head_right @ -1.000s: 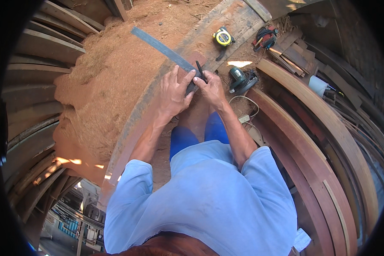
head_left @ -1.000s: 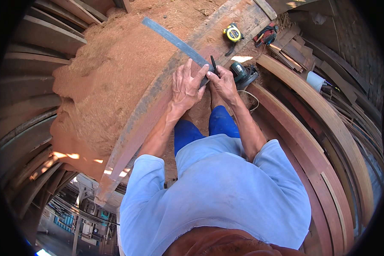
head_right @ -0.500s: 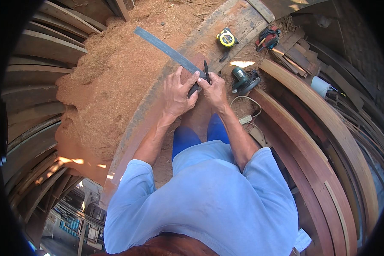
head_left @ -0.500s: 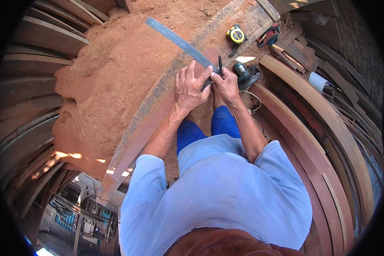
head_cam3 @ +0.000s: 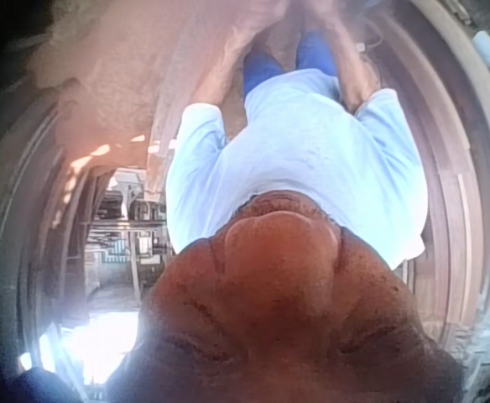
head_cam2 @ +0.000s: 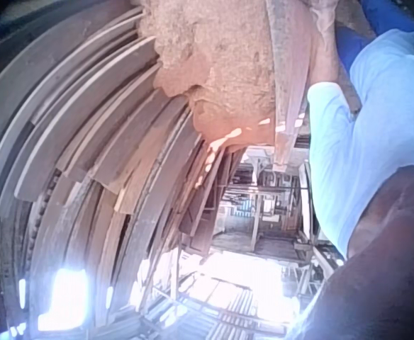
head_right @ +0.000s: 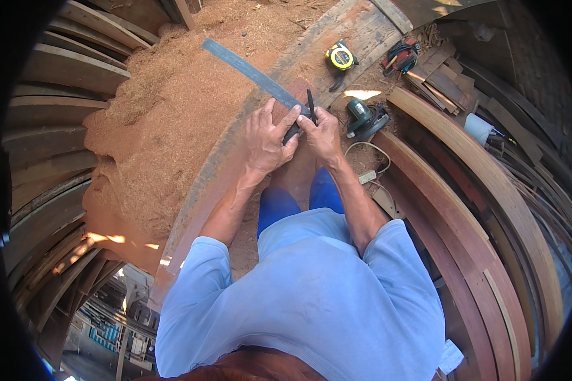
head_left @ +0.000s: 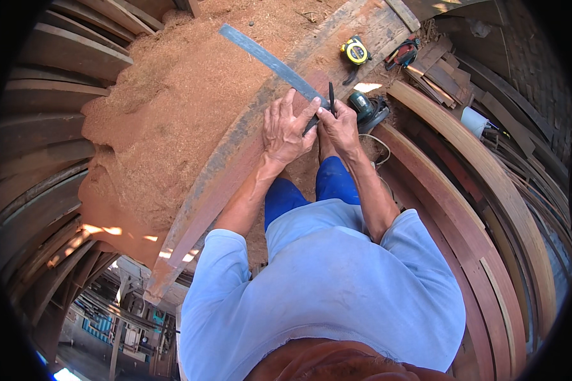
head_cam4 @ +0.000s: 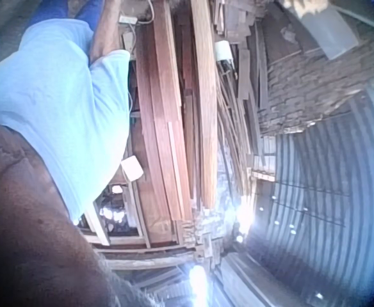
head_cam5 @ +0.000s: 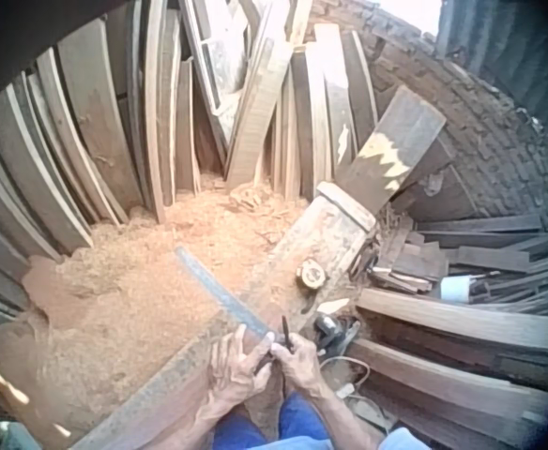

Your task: The person measures a long wooden plank using a tape measure and a square, marking measurements with a pencil. The person repeatedly measures and marks the plank, ensuring accuracy.

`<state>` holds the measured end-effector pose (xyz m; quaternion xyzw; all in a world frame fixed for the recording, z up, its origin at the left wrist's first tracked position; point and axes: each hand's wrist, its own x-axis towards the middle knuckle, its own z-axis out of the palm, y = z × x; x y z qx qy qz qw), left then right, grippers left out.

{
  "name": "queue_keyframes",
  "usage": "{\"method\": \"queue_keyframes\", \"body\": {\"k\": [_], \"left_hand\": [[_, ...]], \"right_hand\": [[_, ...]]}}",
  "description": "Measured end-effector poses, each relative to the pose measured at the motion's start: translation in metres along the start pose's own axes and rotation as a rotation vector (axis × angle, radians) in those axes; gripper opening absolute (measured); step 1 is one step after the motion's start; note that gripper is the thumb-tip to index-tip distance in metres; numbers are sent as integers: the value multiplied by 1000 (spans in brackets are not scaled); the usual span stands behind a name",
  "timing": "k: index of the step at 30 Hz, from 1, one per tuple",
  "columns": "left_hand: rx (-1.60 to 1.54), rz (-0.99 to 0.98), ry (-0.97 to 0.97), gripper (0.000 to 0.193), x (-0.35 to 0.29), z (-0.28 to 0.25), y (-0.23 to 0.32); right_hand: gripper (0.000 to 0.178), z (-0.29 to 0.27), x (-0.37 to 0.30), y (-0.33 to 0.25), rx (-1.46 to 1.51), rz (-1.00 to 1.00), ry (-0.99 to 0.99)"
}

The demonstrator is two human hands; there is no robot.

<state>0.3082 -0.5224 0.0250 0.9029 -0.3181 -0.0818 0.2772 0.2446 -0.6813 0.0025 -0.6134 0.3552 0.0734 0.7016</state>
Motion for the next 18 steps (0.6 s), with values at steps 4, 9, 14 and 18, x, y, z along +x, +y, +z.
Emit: {"method": "queue_keyframes", "body": {"k": [4, 9, 14, 18], "left_hand": [[2, 1, 5, 67, 0, 1, 0], [2, -1, 8, 68, 0, 1, 1], [-5, 10, 3, 69, 0, 1, 0], [10, 15, 2, 69, 0, 0, 1]], "right_hand": [[13, 3, 1, 1, 33, -32, 18], [13, 2, 3, 4, -6, -37, 21], [13, 2, 4, 5, 43, -30, 7], [13, -1, 5, 5, -5, -51, -4]]}}
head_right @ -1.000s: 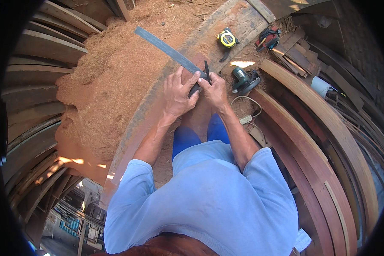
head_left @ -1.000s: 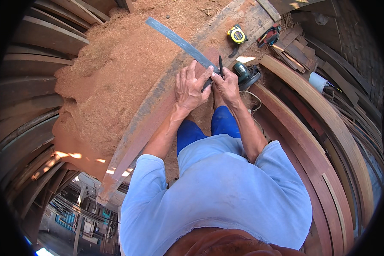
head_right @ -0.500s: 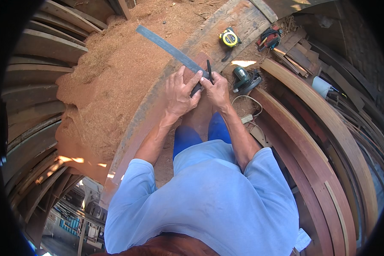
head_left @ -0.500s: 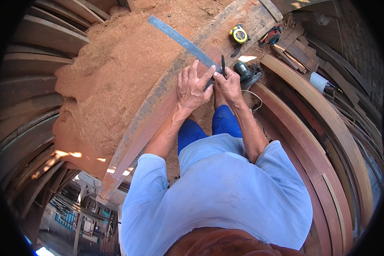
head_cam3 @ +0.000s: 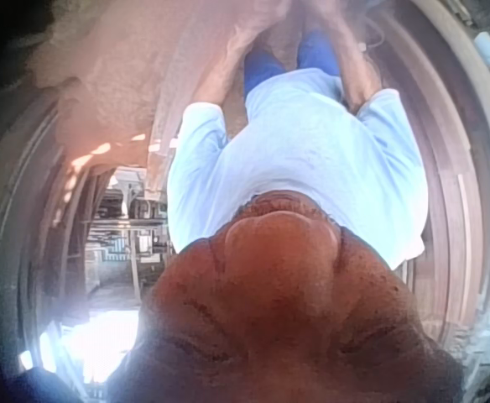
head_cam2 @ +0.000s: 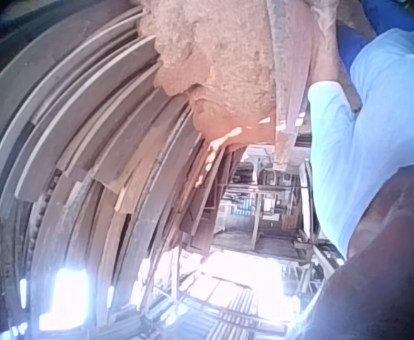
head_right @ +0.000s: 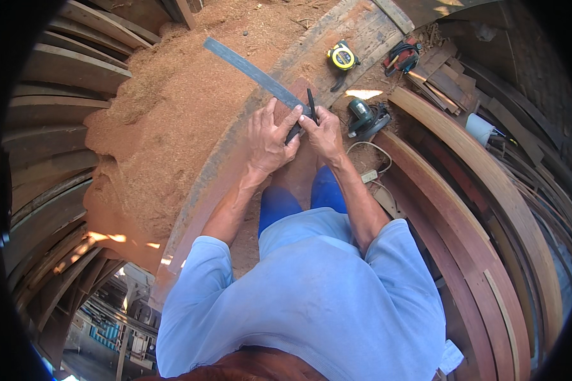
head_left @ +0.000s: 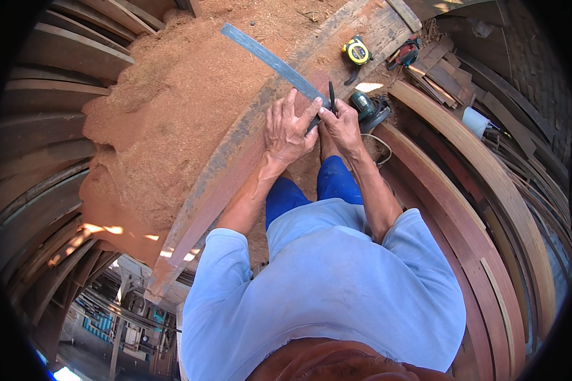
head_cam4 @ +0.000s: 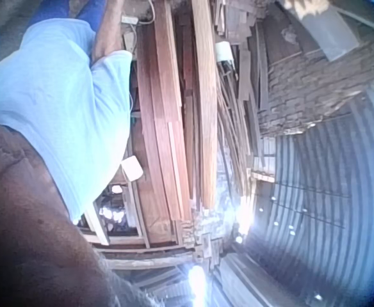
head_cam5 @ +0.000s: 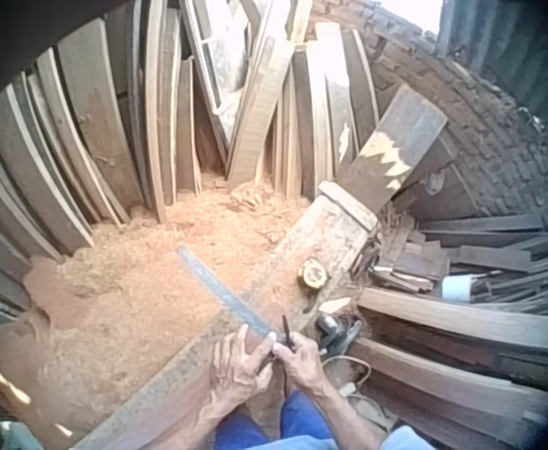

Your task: The person measures a long wooden plank using a tape measure and a square, marking measurements with a pencil. The person repeatedly measures and marks the plank, ensuring accuracy.

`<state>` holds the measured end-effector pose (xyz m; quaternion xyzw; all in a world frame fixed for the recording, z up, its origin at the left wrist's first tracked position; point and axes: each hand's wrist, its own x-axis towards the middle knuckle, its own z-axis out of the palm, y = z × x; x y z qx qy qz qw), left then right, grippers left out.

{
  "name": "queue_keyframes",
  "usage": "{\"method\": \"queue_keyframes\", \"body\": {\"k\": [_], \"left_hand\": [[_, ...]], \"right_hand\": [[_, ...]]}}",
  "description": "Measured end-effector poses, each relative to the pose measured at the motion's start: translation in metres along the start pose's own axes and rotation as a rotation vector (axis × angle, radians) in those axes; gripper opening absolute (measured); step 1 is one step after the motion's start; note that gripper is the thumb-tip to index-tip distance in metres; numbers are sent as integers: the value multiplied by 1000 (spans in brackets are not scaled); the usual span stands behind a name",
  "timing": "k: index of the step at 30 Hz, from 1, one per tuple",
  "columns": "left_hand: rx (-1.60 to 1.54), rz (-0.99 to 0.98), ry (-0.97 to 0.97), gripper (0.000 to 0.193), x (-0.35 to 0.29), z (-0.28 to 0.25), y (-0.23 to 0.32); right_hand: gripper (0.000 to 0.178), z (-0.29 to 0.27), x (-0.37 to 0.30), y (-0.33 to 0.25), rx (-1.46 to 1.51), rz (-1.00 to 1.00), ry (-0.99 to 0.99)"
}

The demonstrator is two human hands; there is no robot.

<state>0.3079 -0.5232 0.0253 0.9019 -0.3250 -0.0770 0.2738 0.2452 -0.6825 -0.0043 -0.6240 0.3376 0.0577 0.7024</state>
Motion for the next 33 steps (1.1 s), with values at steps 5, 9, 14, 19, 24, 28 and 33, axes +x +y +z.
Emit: {"method": "queue_keyframes", "body": {"k": [5, 9, 14, 19, 24, 28, 33], "left_hand": [[-7, -1, -8, 70, 0, 0, 0], [-17, 5, 0, 71, 0, 1, -1], [-3, 15, -7, 76, -1, 1, 0], [0, 28, 10, 77, -2, 0, -1], [-1, 42, 24, 75, -2, 2, -1], [-24, 17, 20, 72, 0, 0, 1], [-16, 0, 7, 71, 0, -1, 2]], "right_hand": [[15, -2, 0, 1, -14, 10, -3], [17, 0, 2, 5, 24, 6, 7], [16, -23, 5, -25, -350, -189, 202], [14, -35, 1, -68, -400, -409, 271], [19, -23, 3, -87, -255, -453, 1], [18, -18, 11, -92, -382, -495, -76], [17, -41, 3, -114, -671, -505, -159]]}}
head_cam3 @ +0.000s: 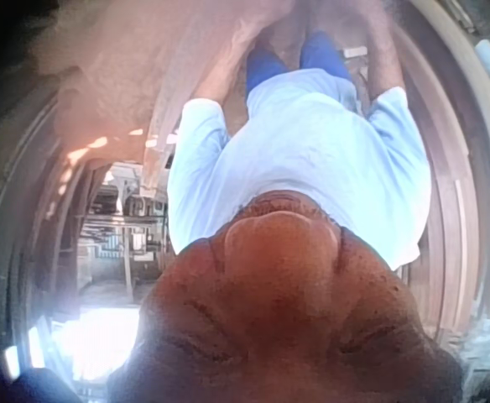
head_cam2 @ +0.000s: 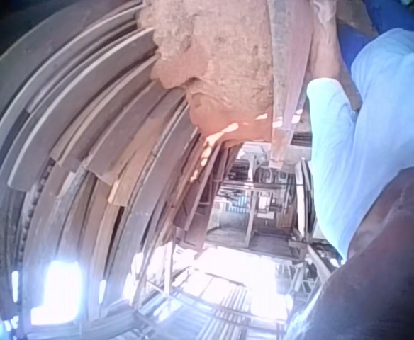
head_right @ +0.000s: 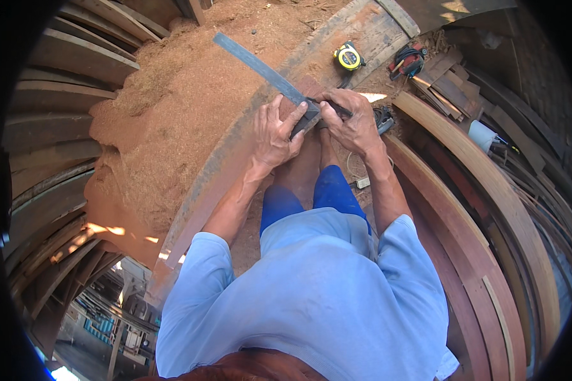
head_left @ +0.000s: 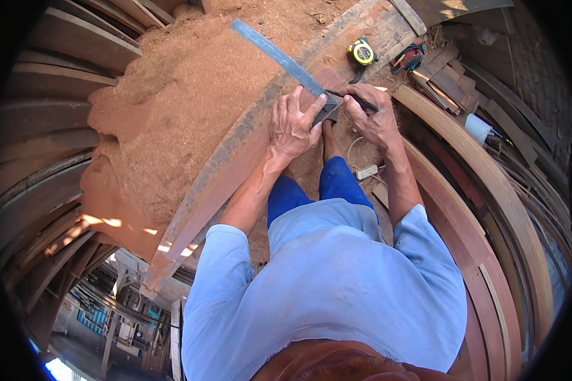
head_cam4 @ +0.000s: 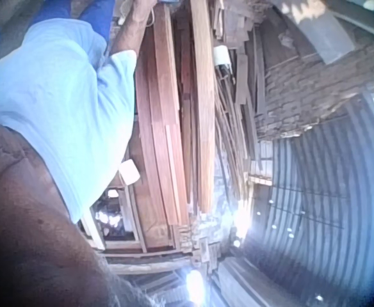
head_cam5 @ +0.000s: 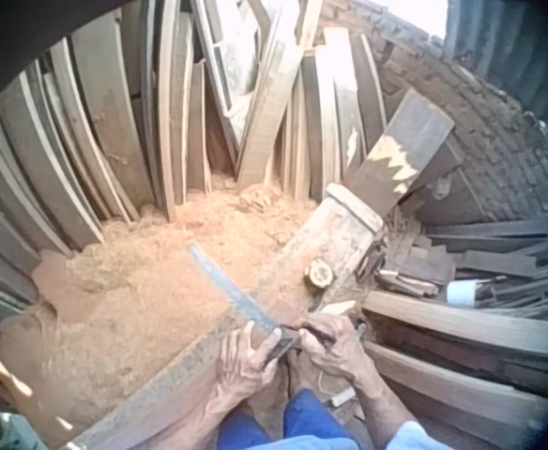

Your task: The person measures a long wooden plank using a tape measure and a square, marking measurements with a pencil. The person repeatedly measures and marks the plank, ensuring accuracy.

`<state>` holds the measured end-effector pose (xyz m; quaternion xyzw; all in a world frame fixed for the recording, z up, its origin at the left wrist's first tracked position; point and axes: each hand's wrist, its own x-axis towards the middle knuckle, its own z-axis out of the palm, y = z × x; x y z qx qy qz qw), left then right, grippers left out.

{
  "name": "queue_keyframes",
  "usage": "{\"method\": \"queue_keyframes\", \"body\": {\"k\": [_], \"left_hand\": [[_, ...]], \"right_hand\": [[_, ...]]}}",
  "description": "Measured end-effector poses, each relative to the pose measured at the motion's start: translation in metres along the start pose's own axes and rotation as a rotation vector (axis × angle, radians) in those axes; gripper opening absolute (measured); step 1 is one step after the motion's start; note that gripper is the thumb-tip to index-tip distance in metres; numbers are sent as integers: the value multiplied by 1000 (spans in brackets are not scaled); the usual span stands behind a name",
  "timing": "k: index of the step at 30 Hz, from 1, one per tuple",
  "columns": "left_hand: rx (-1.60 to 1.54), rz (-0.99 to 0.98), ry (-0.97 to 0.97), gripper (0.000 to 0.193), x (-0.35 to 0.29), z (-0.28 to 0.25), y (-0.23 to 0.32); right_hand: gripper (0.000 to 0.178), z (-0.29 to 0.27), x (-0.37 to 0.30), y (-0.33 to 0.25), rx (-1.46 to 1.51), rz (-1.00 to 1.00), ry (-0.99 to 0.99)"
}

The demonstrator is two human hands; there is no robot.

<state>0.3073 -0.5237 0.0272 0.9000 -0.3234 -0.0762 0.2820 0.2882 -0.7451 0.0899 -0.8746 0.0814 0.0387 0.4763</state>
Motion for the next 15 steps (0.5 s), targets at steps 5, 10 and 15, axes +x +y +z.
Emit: {"method": "queue_keyframes", "body": {"k": [5, 10, 15], "left_hand": [[0, 4, -3, 71, 1, 0, 0], [-24, -9, 9, 64, 3, 1, 1], [-23, -2, 23, 68, 3, -3, 2]], "right_hand": [[18, -4, -2, -9, 72, -2, 50], [23, 22, 10, 5, 42, -92, 18], [23, -2, -1, -3, -55, -97, -74]]}}
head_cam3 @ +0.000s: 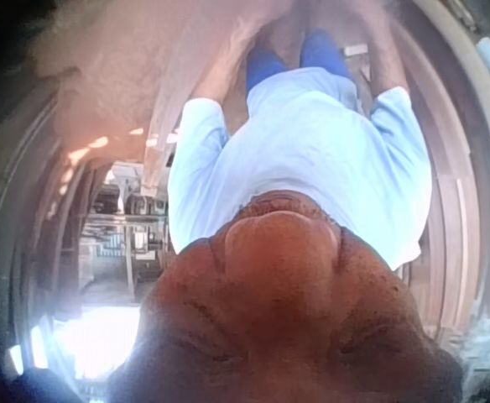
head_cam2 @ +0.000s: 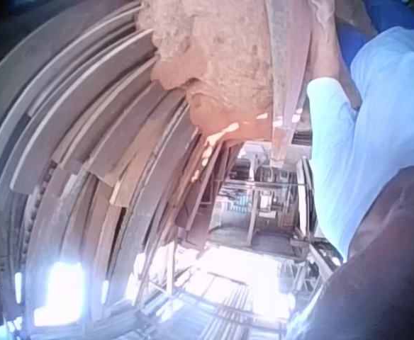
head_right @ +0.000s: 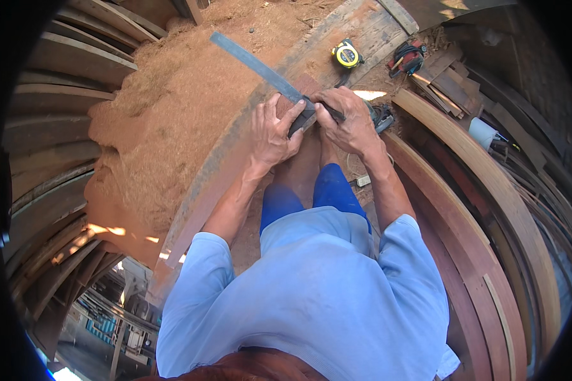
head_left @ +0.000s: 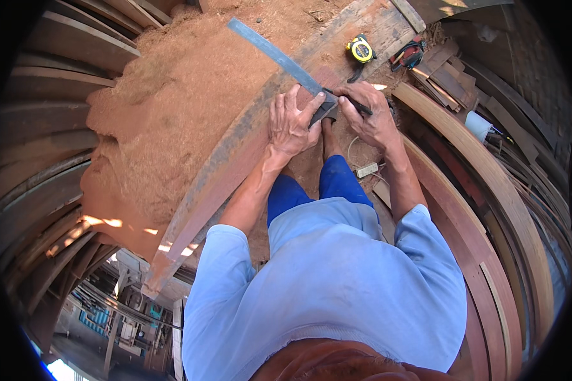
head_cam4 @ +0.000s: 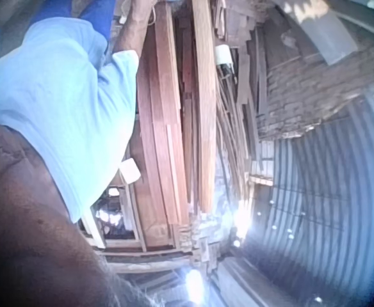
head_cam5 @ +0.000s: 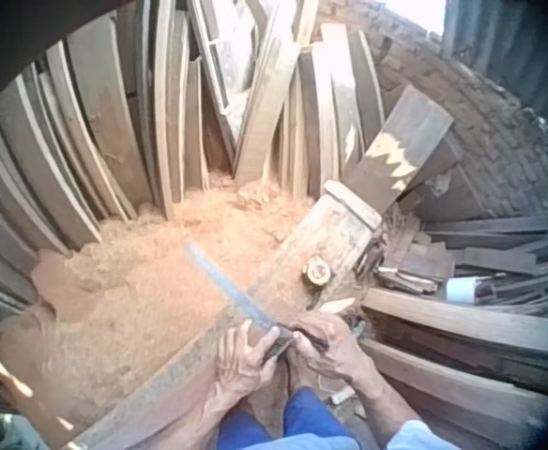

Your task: The person measures a long wooden plank using a tape measure and a square, marking measurements with a pencil. The person repeatedly measures and marks the plank, ensuring accuracy.

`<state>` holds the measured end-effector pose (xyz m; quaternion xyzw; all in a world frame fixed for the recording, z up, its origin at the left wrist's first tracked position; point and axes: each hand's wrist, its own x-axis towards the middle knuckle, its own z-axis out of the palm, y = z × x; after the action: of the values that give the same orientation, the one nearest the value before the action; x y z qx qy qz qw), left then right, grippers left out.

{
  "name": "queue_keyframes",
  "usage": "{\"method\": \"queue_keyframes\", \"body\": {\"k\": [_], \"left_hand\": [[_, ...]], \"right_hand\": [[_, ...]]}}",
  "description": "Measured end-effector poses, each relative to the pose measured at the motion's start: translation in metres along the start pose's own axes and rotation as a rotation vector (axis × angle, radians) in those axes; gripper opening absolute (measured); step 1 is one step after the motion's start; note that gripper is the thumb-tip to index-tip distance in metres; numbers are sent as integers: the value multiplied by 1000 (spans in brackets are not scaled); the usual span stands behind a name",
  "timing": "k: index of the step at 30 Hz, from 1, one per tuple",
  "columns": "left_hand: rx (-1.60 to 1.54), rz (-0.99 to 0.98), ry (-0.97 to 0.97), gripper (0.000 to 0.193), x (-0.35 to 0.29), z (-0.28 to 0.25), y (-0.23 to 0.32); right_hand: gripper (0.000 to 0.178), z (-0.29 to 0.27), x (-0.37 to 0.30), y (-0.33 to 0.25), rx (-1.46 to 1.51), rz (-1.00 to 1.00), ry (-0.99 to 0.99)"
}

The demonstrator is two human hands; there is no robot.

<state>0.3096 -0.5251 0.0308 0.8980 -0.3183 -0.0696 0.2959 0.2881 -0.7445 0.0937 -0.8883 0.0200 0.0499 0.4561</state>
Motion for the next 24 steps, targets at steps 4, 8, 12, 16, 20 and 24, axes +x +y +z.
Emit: {"method": "queue_keyframes", "body": {"k": [4, 8, 12, 16, 20, 24], "left_hand": [[3, 5, 1, 68, -1, 2, -1], [-22, -3, 5, 68, 1, 4, -1], [-29, 14, 10, 70, -3, 1, -1], [-28, -56, -71, 74, -24, -15, 0], [-85, -101, -90, 76, -44, -21, -7], [-110, -44, -46, 77, -48, -20, -19]], "right_hand": [[24, -11, -11, 3, -296, 306, -262], [24, 30, -22, 34, -239, 257, -113], [27, 92, -30, 38, 333, 431, 95], [28, 110, -44, 26, 503, 452, 94], [26, 118, -48, 19, 562, 471, 8], [21, 138, -52, 24, 766, 479, 72]]}}
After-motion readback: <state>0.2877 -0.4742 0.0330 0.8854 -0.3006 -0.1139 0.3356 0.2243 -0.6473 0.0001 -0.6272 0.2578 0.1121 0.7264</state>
